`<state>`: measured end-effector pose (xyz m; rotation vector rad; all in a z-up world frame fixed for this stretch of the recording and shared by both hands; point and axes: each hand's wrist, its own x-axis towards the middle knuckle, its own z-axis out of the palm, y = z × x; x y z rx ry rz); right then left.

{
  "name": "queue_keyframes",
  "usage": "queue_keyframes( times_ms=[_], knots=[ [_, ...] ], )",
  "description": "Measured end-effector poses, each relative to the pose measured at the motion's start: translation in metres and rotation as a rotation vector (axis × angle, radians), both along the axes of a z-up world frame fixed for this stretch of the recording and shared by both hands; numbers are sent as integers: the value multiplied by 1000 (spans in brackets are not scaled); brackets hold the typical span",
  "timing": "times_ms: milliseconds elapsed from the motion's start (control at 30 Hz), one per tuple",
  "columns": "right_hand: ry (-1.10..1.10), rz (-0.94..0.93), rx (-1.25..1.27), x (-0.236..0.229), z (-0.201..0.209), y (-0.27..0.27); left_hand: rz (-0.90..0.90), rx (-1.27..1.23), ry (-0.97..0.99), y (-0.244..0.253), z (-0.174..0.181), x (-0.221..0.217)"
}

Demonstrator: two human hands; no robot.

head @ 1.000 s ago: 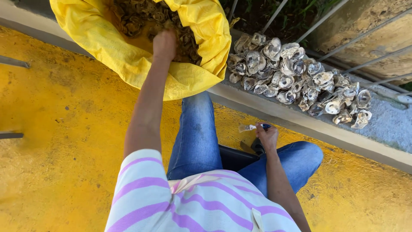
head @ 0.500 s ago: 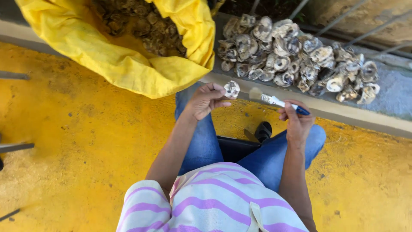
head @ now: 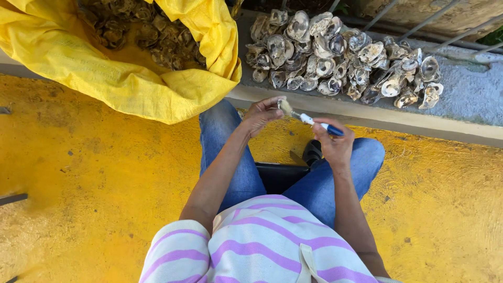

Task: Cleaning and processing oyster shells with a brush and a small tool.

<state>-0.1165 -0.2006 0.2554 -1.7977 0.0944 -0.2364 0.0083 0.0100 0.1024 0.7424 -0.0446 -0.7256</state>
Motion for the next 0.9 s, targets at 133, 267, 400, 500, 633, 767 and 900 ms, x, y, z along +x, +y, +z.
queue_keyframes(
  times_ms=[133, 267, 400, 500, 633, 767, 900],
  knots=[
    [15, -61, -74, 6, -7, -9, 11, 231, -146, 10, -28, 0],
    [33, -6, -55, 14, -30, -6, 33, 275, -111, 6, -32, -2],
    [135, 122, -235, 17, -30, -11, 56, 391, -158, 9, -54, -1],
    [-19, 79, -147, 21, -22, -8, 11, 458, -198, 9, -43, -1],
    [-62, 248, -417, 27, -27, -12, 8, 381, -178, 3, -55, 1],
    [178, 218, -379, 31, -17, -21, -63, 514, -273, 6, -55, -2],
    [142, 261, -311, 33, -32, -15, -40, 521, -279, 1, -41, 1]
  ],
)
